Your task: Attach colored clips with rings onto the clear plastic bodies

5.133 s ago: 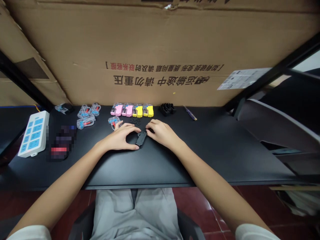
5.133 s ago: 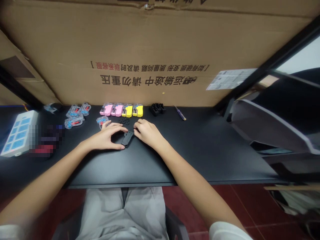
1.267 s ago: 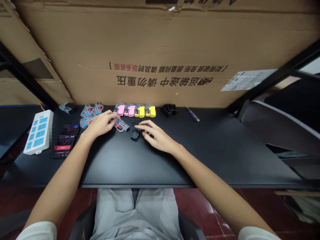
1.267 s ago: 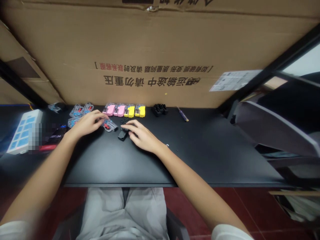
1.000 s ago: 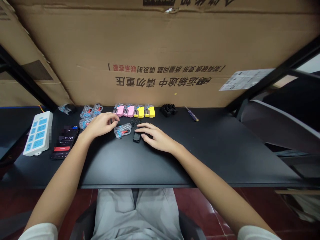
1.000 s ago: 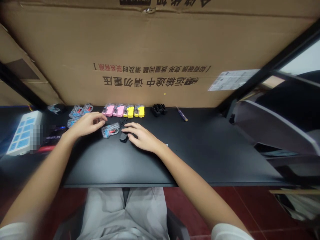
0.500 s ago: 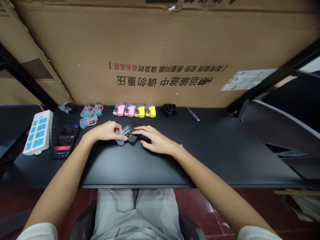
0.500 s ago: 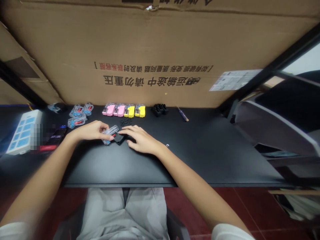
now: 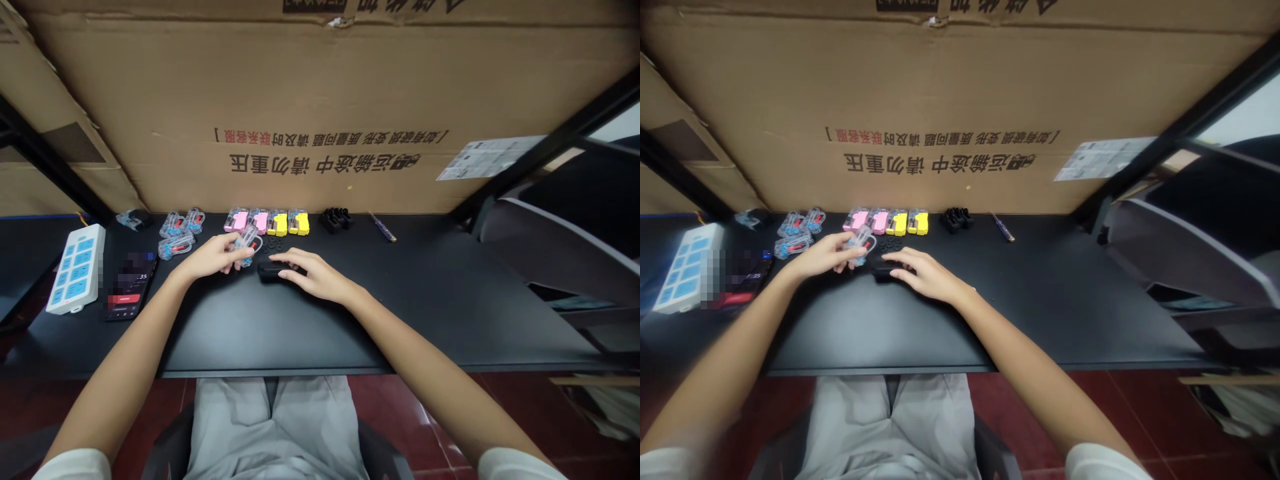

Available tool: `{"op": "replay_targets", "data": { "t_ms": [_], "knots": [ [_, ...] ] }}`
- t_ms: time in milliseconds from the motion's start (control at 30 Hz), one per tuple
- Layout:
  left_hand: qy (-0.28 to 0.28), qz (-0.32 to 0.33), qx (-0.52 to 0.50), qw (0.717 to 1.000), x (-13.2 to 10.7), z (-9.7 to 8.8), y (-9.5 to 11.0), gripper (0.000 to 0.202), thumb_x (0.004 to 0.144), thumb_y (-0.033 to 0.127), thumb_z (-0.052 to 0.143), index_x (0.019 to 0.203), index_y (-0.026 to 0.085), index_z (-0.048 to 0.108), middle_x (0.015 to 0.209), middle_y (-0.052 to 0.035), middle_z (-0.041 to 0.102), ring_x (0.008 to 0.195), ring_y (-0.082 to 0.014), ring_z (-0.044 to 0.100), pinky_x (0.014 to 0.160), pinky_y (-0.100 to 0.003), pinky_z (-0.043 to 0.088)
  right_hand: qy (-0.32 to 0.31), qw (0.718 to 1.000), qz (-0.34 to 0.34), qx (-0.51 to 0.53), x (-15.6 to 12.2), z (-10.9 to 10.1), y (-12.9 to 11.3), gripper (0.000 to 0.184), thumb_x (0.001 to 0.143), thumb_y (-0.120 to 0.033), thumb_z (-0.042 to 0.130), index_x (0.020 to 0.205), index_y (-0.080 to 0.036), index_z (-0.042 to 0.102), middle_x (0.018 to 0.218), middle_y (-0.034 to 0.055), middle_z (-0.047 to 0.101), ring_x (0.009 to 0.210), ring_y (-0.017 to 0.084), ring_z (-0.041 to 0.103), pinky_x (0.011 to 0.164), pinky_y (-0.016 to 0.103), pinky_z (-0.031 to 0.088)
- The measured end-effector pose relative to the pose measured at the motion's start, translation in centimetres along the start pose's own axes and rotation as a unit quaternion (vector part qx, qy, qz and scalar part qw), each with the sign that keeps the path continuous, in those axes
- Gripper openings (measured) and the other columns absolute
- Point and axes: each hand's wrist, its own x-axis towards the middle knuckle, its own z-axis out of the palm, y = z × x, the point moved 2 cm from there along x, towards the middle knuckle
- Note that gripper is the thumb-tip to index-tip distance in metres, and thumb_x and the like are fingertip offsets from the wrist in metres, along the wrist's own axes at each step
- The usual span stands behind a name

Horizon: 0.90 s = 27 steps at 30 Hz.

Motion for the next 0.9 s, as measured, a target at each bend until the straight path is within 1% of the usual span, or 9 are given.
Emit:
{"op": "replay_targets", "data": {
  "t_ms": [100, 167, 267, 333, 433, 500, 600, 767, 900],
  "knots": [
    [0.028, 0.026, -0.068, 0.997, 0.5, 0.5, -0.3, 0.051, 0.092, 0.067, 0.074, 0.102, 0.018, 0.061, 0.076, -0.0033, 0.074, 0.055, -0.0136, 0.063, 0.054, -0.026, 0.051, 0.048, 0.993, 0.052, 0.092, 0.2, 0.1, 0.8, 0.042, 0.107, -0.042, 0.065, 0.144, -0.025, 0.070, 0.115, 0.0089, 0.075, 0.091, 0.022, 0.070, 0.090, 0.041, 0.058],
    [0.033, 0.034, -0.116, 0.992, 0.9, 1.3, -0.4, 0.054, 0.090, 0.067, 0.077, 0.107, 0.018, 0.060, 0.082, -0.0045, 0.077, 0.060, -0.0146, 0.067, 0.058, -0.027, 0.055, 0.070, 0.971, 0.100, 0.206, 0.5, 0.6, 1.3, 0.045, 0.103, -0.047, 0.070, 0.141, -0.023, 0.071, 0.106, 0.0070, 0.077, 0.084, 0.020, 0.071, 0.086, 0.040, 0.061],
    [0.026, 0.045, -0.181, 0.982, 1.3, 2.8, -0.2, 0.061, 0.085, 0.066, 0.083, 0.115, 0.016, 0.063, 0.091, -0.0066, 0.079, 0.070, -0.0157, 0.071, 0.071, -0.030, 0.060, 0.113, 0.901, 0.169, 0.384, 0.7, 1.4, 1.6, 0.048, 0.094, -0.048, 0.081, 0.135, -0.023, 0.073, 0.095, 0.0035, 0.077, 0.078, 0.019, 0.074, 0.079, 0.036, 0.063],
    [0.018, 0.048, -0.207, 0.977, 1.5, 3.5, 0.0, 0.063, 0.084, 0.067, 0.084, 0.116, 0.015, 0.066, 0.095, -0.0082, 0.079, 0.075, -0.0166, 0.072, 0.075, -0.032, 0.060, 0.136, 0.852, 0.193, 0.467, 0.8, 1.6, 1.6, 0.048, 0.090, -0.044, 0.087, 0.131, -0.023, 0.074, 0.096, 0.0033, 0.079, 0.079, 0.018, 0.075, 0.078, 0.033, 0.064],
    [0.021, 0.046, -0.230, 0.972, 1.6, 4.0, 0.0, 0.064, 0.083, 0.067, 0.084, 0.115, 0.014, 0.071, 0.103, -0.0113, 0.080, 0.083, -0.0190, 0.072, 0.077, -0.033, 0.060, 0.143, 0.817, 0.206, 0.519, 0.8, 1.5, 1.6, 0.043, 0.089, -0.041, 0.088, 0.126, -0.023, 0.074, 0.101, 0.0060, 0.083, 0.080, 0.017, 0.077, 0.080, 0.032, 0.065],
    [0.034, 0.048, -0.241, 0.969, 1.6, 4.1, -0.1, 0.064, 0.082, 0.066, 0.086, 0.118, 0.014, 0.073, 0.115, -0.0137, 0.080, 0.096, -0.0225, 0.073, 0.081, -0.033, 0.060, 0.143, 0.816, 0.213, 0.518, 0.8, 1.5, 1.7, 0.041, 0.090, -0.041, 0.087, 0.124, -0.022, 0.073, 0.101, 0.0078, 0.084, 0.079, 0.018, 0.079, 0.080, 0.033, 0.066],
    [0.049, 0.054, -0.259, 0.963, 1.6, 4.4, 0.0, 0.067, 0.079, 0.062, 0.089, 0.125, 0.016, 0.075, 0.128, -0.0146, 0.078, 0.109, -0.0265, 0.073, 0.088, -0.036, 0.059, 0.122, 0.834, 0.220, 0.491, 0.8, 1.8, 1.8, 0.040, 0.092, -0.043, 0.086, 0.122, -0.021, 0.073, 0.098, 0.0088, 0.085, 0.077, 0.018, 0.080, 0.079, 0.033, 0.067],
    [0.048, 0.062, -0.241, 0.967, 1.6, 5.1, 0.3, 0.060, 0.078, 0.059, 0.090, 0.117, 0.015, 0.078, 0.116, -0.0122, 0.081, 0.096, -0.0232, 0.073, 0.080, -0.032, 0.057, 0.085, 0.869, 0.213, 0.439, 0.9, 2.4, 1.5, 0.035, 0.094, -0.044, 0.082, 0.118, -0.020, 0.076, 0.100, 0.0098, 0.085, 0.079, 0.019, 0.081, 0.080, 0.033, 0.067],
    [0.053, 0.062, -0.229, 0.970, 1.5, 5.5, 0.7, 0.056, 0.079, 0.059, 0.089, 0.110, 0.015, 0.077, 0.100, -0.0087, 0.080, 0.088, -0.0213, 0.073, 0.076, -0.031, 0.056, 0.055, 0.862, 0.209, 0.459, 1.0, 2.3, 0.9, 0.030, 0.093, -0.041, 0.077, 0.112, -0.017, 0.078, 0.106, 0.0113, 0.084, 0.082, 0.021, 0.081, 0.083, 0.035, 0.068]
  ]
}}
